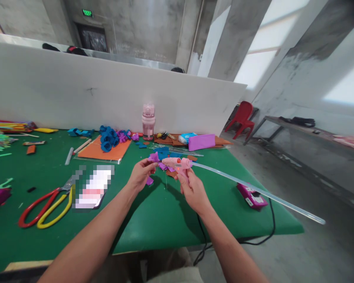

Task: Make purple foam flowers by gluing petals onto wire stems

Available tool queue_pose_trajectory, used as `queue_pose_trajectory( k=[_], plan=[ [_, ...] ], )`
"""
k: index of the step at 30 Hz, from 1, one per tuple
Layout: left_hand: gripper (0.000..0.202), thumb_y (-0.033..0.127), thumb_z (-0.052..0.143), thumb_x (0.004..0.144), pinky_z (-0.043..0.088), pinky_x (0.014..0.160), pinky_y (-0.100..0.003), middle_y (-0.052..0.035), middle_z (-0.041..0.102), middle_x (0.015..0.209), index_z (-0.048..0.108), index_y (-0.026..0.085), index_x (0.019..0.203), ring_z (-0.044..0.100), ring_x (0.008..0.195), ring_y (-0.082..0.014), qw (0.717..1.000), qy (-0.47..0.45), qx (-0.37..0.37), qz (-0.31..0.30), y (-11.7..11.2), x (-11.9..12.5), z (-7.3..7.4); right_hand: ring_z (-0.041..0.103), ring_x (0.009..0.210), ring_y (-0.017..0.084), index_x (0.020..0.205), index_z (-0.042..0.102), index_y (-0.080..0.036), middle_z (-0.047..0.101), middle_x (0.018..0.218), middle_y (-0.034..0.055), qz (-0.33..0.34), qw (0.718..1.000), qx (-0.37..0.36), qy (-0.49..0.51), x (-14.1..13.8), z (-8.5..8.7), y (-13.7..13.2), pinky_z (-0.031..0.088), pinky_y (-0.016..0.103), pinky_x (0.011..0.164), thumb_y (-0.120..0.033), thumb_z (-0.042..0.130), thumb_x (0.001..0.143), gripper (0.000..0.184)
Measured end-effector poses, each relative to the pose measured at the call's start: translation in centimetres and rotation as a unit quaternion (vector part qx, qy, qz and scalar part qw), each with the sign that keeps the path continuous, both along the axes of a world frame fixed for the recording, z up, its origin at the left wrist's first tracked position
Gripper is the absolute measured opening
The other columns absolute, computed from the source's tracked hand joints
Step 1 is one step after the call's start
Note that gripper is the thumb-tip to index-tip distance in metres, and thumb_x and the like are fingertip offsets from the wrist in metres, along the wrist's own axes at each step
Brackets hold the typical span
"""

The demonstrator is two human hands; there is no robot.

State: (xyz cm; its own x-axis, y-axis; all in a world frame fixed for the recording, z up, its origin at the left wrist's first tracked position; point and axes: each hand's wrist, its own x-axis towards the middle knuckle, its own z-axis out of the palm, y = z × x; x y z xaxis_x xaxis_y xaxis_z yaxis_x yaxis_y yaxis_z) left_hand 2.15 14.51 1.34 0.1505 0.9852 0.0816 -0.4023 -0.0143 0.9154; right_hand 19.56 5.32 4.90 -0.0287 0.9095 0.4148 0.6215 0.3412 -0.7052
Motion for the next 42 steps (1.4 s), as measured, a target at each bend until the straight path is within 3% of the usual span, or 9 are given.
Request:
queue_pose_trajectory(
  k=[16, 27, 34, 38, 42],
  plan=[
    [0.021, 0.025, 0.075, 0.056, 0.034, 0.05, -0.022, 0.002, 0.055, 0.057, 0.063, 0.014, 0.07, 0.046, 0.05, -0.0066, 1.0, -0.007, 0.0, 0.001, -0.2, 0.15, 0.28, 0.061, 0.061, 0.018, 0.106, 0.053, -0.017, 0.063, 0.073, 0.0062, -0.002, 1.0, 0.0, -0.007, 0.02, 0.1, -0.1, 0.045, 0.026, 0.056, -0.035, 0.034, 0.09, 0.031],
    [0.022, 0.025, 0.074, 0.057, 0.034, 0.05, -0.021, 0.002, 0.055, 0.058, 0.062, 0.013, 0.072, 0.047, 0.05, -0.0064, 1.0, -0.005, -0.001, 0.001, -0.15, 0.09, 0.19, 0.061, 0.066, 0.016, 0.114, 0.047, -0.016, 0.064, 0.093, 0.0094, 0.011, 0.999, -0.014, 0.029, 0.04, 0.07, -0.21, 0.045, 0.025, 0.06, -0.034, 0.034, 0.09, 0.032],
    [0.025, 0.023, 0.076, 0.055, 0.036, 0.051, -0.02, 0.001, 0.058, 0.061, 0.061, 0.012, 0.072, 0.048, 0.051, -0.0065, 0.999, -0.025, -0.026, 0.005, -0.12, 0.15, 0.19, 0.057, 0.056, 0.013, 0.108, 0.049, -0.015, 0.065, 0.091, 0.0093, 0.005, 0.999, -0.035, 0.039, 0.09, -0.06, -0.1, 0.042, 0.024, 0.054, -0.037, 0.036, 0.089, 0.032],
    [0.027, 0.023, 0.077, 0.054, 0.038, 0.051, -0.02, 0.0, 0.061, 0.063, 0.06, 0.012, 0.072, 0.05, 0.052, -0.0067, 0.998, -0.044, -0.048, 0.004, -0.12, 0.1, 0.34, 0.048, 0.043, 0.008, 0.108, 0.048, -0.018, 0.065, 0.088, 0.0055, 0.0, 0.987, -0.067, 0.147, 0.32, -0.22, -0.03, 0.038, 0.022, 0.044, -0.043, 0.04, 0.086, 0.034],
    [0.026, 0.022, 0.077, 0.054, 0.039, 0.051, -0.02, -0.0003, 0.061, 0.062, 0.059, 0.012, 0.071, 0.051, 0.052, -0.0069, 0.995, -0.065, -0.08, -0.012, -0.16, 0.03, 0.59, 0.038, 0.037, 0.007, 0.093, 0.053, -0.018, 0.056, 0.055, -0.0032, 0.021, 0.932, -0.147, 0.331, 0.53, -0.16, 0.01, 0.03, 0.018, 0.036, -0.049, 0.047, 0.081, 0.034]
  ],
)
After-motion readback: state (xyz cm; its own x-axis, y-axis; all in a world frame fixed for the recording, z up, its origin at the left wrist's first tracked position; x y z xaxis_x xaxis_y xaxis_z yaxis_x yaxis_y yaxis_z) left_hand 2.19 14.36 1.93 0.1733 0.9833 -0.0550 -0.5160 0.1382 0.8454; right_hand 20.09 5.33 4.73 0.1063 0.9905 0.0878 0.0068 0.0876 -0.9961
